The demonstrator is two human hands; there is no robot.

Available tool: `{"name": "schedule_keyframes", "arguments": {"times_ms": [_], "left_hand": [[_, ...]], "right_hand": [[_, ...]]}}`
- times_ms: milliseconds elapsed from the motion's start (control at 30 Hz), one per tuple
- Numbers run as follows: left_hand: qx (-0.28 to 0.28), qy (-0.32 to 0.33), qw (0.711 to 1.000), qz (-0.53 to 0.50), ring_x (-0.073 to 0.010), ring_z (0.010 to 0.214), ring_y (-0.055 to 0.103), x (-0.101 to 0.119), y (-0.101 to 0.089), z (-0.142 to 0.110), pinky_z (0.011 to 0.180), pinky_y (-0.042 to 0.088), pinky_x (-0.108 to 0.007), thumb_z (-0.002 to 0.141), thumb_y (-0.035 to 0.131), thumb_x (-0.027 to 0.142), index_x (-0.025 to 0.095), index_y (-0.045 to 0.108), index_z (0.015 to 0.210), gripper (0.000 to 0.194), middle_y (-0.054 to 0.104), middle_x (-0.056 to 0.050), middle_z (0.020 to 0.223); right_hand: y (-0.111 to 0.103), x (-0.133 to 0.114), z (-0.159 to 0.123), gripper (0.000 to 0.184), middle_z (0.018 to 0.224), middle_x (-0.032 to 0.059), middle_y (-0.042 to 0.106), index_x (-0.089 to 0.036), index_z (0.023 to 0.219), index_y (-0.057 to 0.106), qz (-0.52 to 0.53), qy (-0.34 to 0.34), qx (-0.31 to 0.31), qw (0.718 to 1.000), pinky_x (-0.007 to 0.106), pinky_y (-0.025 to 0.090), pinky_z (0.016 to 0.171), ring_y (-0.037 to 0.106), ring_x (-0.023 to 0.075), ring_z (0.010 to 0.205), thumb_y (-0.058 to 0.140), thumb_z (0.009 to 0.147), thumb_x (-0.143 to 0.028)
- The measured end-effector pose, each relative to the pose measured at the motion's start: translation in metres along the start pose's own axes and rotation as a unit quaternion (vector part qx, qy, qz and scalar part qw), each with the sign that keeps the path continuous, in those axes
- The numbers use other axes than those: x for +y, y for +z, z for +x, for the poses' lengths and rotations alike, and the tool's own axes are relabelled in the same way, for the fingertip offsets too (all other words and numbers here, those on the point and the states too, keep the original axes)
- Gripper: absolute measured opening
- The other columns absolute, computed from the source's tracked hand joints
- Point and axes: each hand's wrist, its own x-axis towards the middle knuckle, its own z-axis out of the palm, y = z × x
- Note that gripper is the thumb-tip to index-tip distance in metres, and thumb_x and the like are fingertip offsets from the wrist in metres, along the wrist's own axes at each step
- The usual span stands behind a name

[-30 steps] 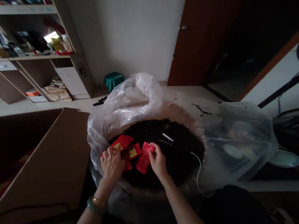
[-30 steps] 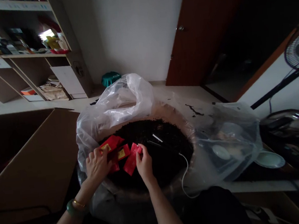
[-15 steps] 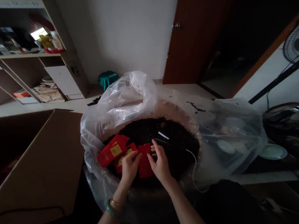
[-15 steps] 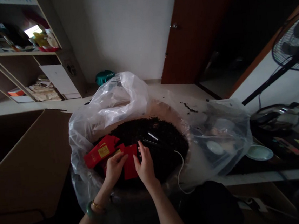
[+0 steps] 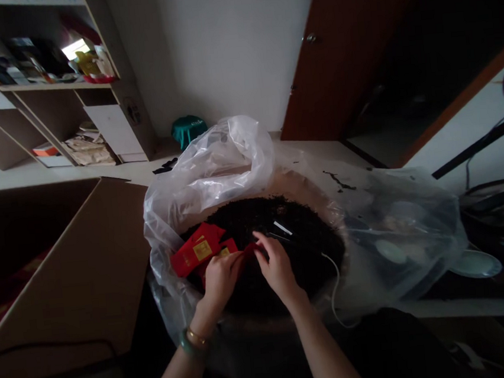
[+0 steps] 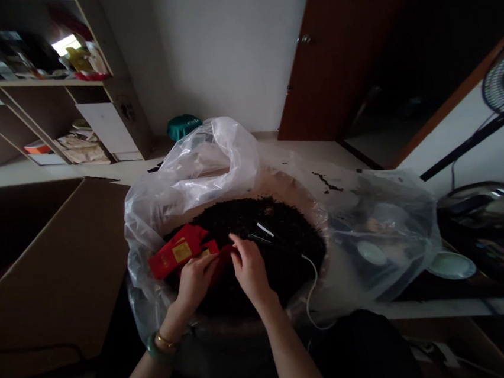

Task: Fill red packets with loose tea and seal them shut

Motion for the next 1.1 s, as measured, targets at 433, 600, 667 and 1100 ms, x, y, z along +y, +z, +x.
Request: {"name": "schedule_keyframes", "arguments": {"times_ms": [433,600,667,1100], "left_hand": [[0.046,-0.104,0.978,-0.172,-0.0155,0.061,0.061,0.004,0.007,0.004,0.061,0.047,-0.023,0.080,0.056,0.037,0.015,0.074,0.085,0.028,0.070,-0.002,0.066],[0.045,-0.135,0.965,-0.221,-0.0110,0.048,0.049,0.005,0.010,0.004,0.048,0.038,-0.020,0.078,0.056,0.041,0.014,0.070,0.072,0.031,0.056,0.002,0.049],[0.034,-0.139,0.961,-0.236,-0.0097,0.046,0.045,0.005,0.012,0.003,0.046,0.036,-0.019,0.078,0.055,0.042,0.014,0.068,0.068,0.032,0.052,0.004,0.047],[0.023,-0.102,0.980,-0.169,-0.0146,0.062,0.060,0.016,0.006,0.001,0.060,0.043,-0.023,0.081,0.053,0.023,0.018,0.074,0.082,0.022,0.072,-0.003,0.071]], "right_hand": [[0.020,-0.006,-0.002,0.040,0.107,0.0117,0.061,-0.024,0.131,0.053,-0.072,-0.058,0.102,0.990,0.043,0.051,0.090,0.057,0.0235,0.101,0.046,0.092,-0.019],[0.024,-0.002,-0.005,0.039,0.113,0.0128,0.064,-0.021,0.131,0.054,-0.076,-0.086,0.122,0.986,0.042,0.052,0.090,0.059,0.0233,0.106,0.046,0.092,-0.018],[0.026,0.000,-0.007,0.038,0.114,0.0124,0.065,-0.021,0.130,0.055,-0.073,-0.081,0.122,0.987,0.043,0.052,0.091,0.059,0.0230,0.107,0.046,0.093,-0.018],[0.022,0.001,-0.008,0.012,0.091,0.0096,0.065,-0.019,0.091,0.064,-0.069,-0.090,0.151,0.982,0.041,0.050,0.079,0.060,0.0217,0.086,0.057,0.089,-0.029]]}}
